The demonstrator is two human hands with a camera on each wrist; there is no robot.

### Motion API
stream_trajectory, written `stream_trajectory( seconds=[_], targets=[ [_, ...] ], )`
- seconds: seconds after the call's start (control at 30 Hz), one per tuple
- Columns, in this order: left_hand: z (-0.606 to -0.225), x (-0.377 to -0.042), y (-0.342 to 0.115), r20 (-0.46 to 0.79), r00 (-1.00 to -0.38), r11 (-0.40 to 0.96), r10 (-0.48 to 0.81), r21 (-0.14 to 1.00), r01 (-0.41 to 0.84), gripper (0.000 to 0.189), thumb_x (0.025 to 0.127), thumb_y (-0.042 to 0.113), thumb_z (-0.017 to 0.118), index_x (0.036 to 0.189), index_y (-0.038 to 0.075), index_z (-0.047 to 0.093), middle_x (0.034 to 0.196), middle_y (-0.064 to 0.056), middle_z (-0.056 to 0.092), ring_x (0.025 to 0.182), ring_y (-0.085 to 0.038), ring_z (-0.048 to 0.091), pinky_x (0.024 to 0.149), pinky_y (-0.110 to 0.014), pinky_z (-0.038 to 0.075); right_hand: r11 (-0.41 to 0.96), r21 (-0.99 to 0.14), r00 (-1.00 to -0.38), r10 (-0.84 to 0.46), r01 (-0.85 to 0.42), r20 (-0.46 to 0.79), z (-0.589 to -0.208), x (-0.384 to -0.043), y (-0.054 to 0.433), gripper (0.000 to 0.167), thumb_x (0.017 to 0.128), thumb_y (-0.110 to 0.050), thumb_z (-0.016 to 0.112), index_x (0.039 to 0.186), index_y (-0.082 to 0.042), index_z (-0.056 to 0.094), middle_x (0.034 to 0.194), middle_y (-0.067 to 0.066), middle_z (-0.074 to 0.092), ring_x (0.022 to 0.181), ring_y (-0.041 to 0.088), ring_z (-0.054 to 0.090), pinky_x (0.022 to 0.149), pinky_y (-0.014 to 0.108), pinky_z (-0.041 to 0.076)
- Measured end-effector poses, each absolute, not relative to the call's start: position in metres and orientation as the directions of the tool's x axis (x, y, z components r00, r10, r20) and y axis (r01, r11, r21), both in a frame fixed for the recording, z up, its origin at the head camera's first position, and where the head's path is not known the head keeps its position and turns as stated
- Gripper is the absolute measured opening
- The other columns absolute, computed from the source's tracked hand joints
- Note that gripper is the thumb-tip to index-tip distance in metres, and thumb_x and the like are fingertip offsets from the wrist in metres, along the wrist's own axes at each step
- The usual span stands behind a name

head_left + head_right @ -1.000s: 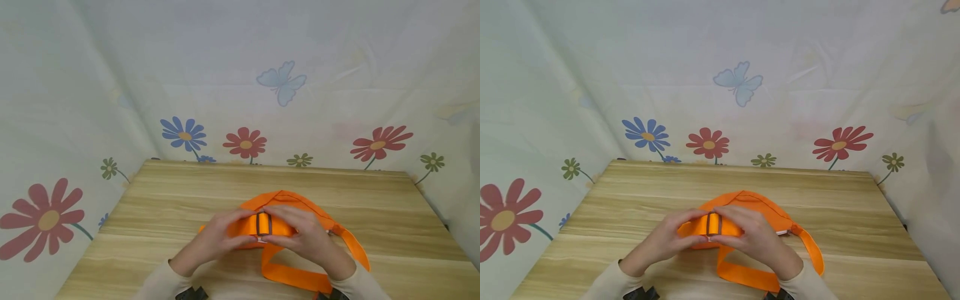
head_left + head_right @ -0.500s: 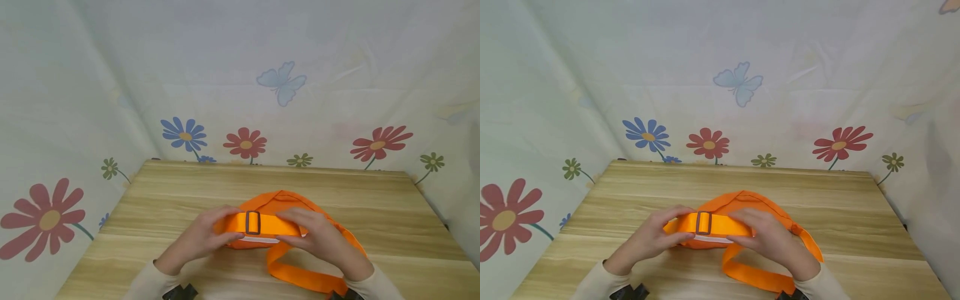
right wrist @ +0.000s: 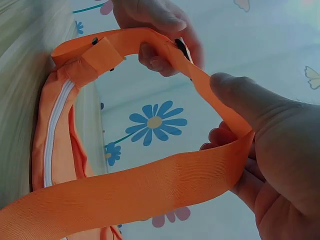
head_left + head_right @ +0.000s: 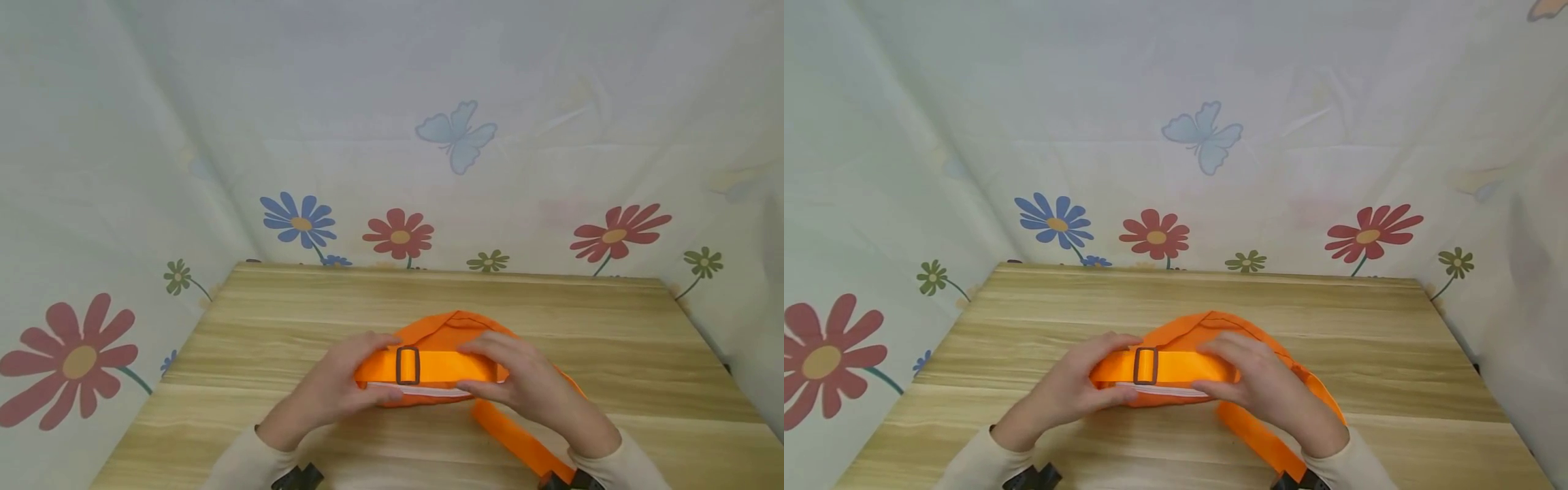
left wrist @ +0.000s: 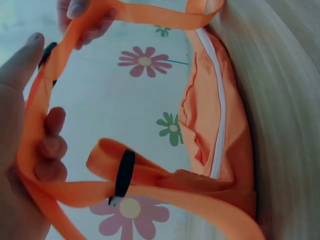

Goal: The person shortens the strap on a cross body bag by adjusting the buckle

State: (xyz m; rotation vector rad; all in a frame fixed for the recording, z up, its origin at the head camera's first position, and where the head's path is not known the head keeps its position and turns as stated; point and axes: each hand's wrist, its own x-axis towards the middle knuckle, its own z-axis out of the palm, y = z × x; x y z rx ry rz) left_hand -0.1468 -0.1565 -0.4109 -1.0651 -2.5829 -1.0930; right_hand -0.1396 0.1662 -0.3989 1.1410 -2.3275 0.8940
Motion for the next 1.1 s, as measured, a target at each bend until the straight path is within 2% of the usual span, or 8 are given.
stream_trajectory(
  seconds=[0.17, 0.3, 0.47, 0.63, 0.9, 1.1],
  targets=[
    [-0.41, -0.147, -0.15, 0.425, -0.696, 0.566, 0.578, 0.406, 0.718, 0.06, 0.089, 0.045, 0.089, 0.14, 0.02, 0.068, 0.119, 0.005, 0.074, 0.102, -0.011, 0.067, 0.092, -0.031, 0.062, 0.478, -0.367, -0.599, -0.565, -0.798, 0.567, -0.396, -0.139, 0.166, 0.037, 0.09, -0.028, 0.09, 0.119, -0.011, 0.075, 0.11, -0.003, 0.076, 0.088, 0.007, 0.065, 0.076, 0.026, 0.06],
    [-0.408, -0.146, -0.149, 0.419, -0.691, 0.595, 0.589, 0.354, 0.722, 0.054, 0.093, 0.044, 0.085, 0.137, 0.018, 0.069, 0.116, 0.005, 0.074, 0.099, -0.011, 0.067, 0.09, -0.031, 0.062, 0.506, -0.361, -0.618, -0.578, -0.784, 0.533, -0.394, -0.137, 0.166, 0.039, 0.086, -0.022, 0.093, 0.119, -0.011, 0.074, 0.111, -0.004, 0.075, 0.09, 0.007, 0.064, 0.078, 0.028, 0.061],
    [-0.405, -0.147, -0.148, 0.367, -0.71, 0.569, 0.601, 0.428, 0.702, 0.051, 0.095, 0.04, 0.084, 0.136, 0.015, 0.066, 0.122, 0.003, 0.073, 0.103, -0.012, 0.067, 0.094, -0.033, 0.062, 0.552, -0.376, -0.668, -0.6, -0.744, 0.44, -0.389, -0.134, 0.165, 0.037, 0.093, -0.026, 0.087, 0.125, -0.013, 0.076, 0.114, -0.006, 0.073, 0.092, 0.005, 0.061, 0.079, 0.026, 0.059],
    [-0.403, -0.147, -0.145, 0.315, -0.731, 0.522, 0.605, 0.536, 0.663, 0.049, 0.094, 0.029, 0.086, 0.133, 0.011, 0.065, 0.124, 0.0, 0.072, 0.104, -0.014, 0.067, 0.096, -0.033, 0.063, 0.555, -0.397, -0.68, -0.633, -0.731, 0.369, -0.385, -0.133, 0.164, 0.031, 0.098, -0.031, 0.082, 0.125, -0.018, 0.075, 0.114, -0.011, 0.067, 0.092, 0.003, 0.056, 0.077, 0.023, 0.054],
    [-0.403, -0.146, -0.145, 0.211, -0.788, 0.578, 0.578, 0.576, 0.579, 0.052, 0.096, 0.032, 0.084, 0.137, 0.009, 0.063, 0.127, -0.003, 0.074, 0.103, -0.015, 0.067, 0.098, -0.035, 0.062, 0.557, -0.372, -0.669, -0.634, -0.743, 0.387, -0.387, -0.134, 0.163, 0.031, 0.099, -0.031, 0.081, 0.126, -0.02, 0.071, 0.117, -0.012, 0.071, 0.099, 0.005, 0.062, 0.086, 0.031, 0.059],
    [-0.405, -0.143, -0.147, 0.267, -0.784, 0.545, 0.56, 0.594, 0.592, 0.054, 0.097, 0.03, 0.083, 0.141, 0.007, 0.059, 0.134, -0.006, 0.073, 0.112, -0.017, 0.069, 0.105, -0.041, 0.062, 0.494, -0.377, -0.621, -0.617, -0.783, 0.482, -0.394, -0.134, 0.161, 0.033, 0.098, -0.024, 0.082, 0.128, -0.018, 0.07, 0.116, -0.012, 0.071, 0.097, 0.005, 0.063, 0.085, 0.028, 0.06]
  ],
)
